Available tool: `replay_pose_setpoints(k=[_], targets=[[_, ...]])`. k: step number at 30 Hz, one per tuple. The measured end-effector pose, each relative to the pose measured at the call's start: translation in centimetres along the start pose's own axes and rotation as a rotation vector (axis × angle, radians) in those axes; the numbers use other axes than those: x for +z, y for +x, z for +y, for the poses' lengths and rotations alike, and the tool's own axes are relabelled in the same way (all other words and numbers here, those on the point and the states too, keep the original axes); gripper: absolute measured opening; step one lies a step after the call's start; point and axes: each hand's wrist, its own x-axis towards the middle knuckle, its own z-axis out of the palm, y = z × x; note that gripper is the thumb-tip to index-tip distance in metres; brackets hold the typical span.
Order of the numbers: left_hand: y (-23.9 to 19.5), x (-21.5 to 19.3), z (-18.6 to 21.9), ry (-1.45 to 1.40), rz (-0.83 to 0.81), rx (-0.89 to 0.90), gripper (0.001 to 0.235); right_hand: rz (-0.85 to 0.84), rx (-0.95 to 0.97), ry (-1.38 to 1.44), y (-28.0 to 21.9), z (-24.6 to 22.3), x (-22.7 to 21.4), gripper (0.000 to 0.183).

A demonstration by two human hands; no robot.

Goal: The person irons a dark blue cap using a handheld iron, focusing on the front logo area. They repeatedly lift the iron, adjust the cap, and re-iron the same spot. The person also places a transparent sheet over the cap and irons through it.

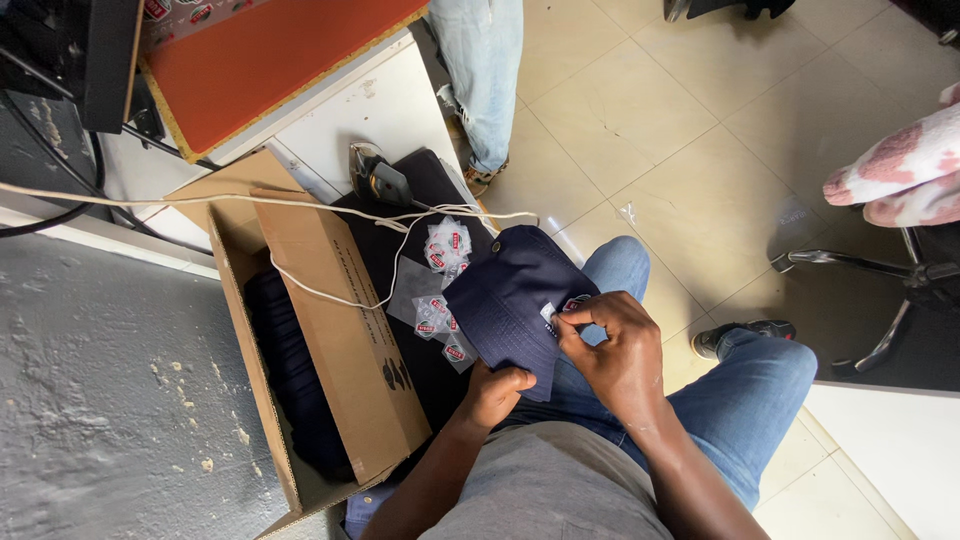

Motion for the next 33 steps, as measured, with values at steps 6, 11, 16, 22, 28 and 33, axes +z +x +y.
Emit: replay_pose_setpoints(k=[6, 11, 16, 22, 28, 33], targets=[[0.0, -0.1, 0.4, 0.056, 0.004, 0.001, 0.064, 0.036, -0.026, -0.042, -0.2, 0.3, 0.2, 0.013], [-0.3, 0.4, 0.8, 0.121, 0.017, 0.007, 0.062, 0.061, -0.041, -0.028, 0.0, 0.8, 0.2, 0.013], [-0.1, 1.5, 1.8, 0.173, 0.016, 0.005, 0.061, 0.05, -0.05, -0.007, 0.0, 0.7, -0.2, 0.013], [2.8, -0.2, -0.7, 0.055, 0.088, -0.056, 0.047, 0.075, 0.005, 0.017, 0.2, 0.7, -0.6, 0.013], [3.2, 12.4, 8.2, -0.095, 0.256, -0.063, 0.04, 0.071, 0.03, 0.008, -0.1, 1.3, -0.4, 0.015], [3.0, 5.7, 3.4, -0.011, 0.22, -0.043, 0.042, 0.071, 0.04, -0.061, 0.0, 1.2, 0.1, 0.016]])
